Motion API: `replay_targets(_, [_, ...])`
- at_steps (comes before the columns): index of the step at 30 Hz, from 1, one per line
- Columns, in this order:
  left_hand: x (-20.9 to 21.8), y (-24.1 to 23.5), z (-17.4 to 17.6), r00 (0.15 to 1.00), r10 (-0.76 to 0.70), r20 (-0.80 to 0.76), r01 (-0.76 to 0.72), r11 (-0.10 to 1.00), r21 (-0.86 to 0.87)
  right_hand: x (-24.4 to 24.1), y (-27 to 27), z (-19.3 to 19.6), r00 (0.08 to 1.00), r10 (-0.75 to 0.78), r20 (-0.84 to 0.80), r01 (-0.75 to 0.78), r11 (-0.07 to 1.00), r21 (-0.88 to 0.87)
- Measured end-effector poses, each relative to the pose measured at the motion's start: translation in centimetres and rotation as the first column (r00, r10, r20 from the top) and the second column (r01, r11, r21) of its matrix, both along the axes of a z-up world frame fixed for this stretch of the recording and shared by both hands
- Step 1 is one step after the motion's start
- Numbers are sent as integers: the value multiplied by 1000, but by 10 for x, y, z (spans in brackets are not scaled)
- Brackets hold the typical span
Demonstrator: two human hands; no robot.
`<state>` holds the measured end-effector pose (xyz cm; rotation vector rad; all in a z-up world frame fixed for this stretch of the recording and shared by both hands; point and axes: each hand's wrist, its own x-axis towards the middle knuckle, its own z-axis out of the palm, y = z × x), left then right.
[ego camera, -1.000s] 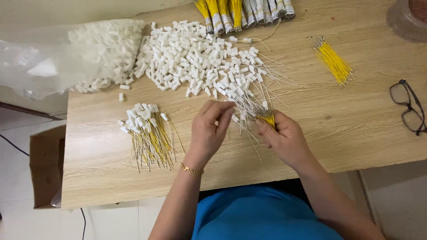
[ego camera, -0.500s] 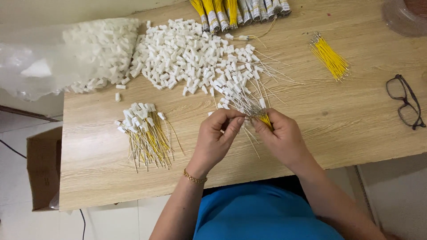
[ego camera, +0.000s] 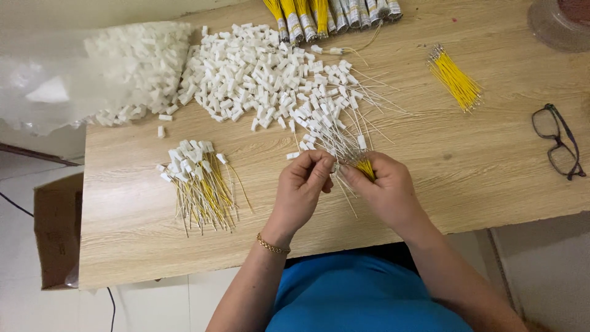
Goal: Assembling small white plastic sleeves onto thin metal wires at a workbench
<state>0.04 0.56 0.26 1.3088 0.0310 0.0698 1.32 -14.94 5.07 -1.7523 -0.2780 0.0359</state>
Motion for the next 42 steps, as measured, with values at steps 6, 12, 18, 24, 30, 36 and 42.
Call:
replay_targets(6, [1, -4, 1, 991, 33, -130, -62, 972, -228, -3, 0, 11, 993, -35, 115, 49, 992, -120])
replay_targets(12, [-7, -7, 5, 976, 17, -217, -101, 918, -384, -6, -4, 8, 992, -13, 122, 32, 988, -151])
replay_targets(18, [-10, -1, -4, 968, -4, -253, -118, 876, -468, -13, 2, 2, 983, -22, 181, 68, 966, -249])
replay_targets(24, [-8, 7, 1, 974, -20, -226, -96, 865, -492, -17, 10, 16, 980, -9, 197, 55, 972, -228])
replay_targets(30, [-18, 7, 8, 982, 29, -188, -99, 922, -375, -22, 11, 14, 978, 28, 209, 34, 958, -285])
replay_targets(36, [-14, 5, 1, 980, 42, -194, -110, 929, -354, -23, 15, 25, 992, 41, 120, -12, 972, -233])
replay_targets(42, [-11, 7, -3, 969, 82, -232, -162, 923, -349, -19, 14, -1, 996, 32, 83, -10, 969, -248])
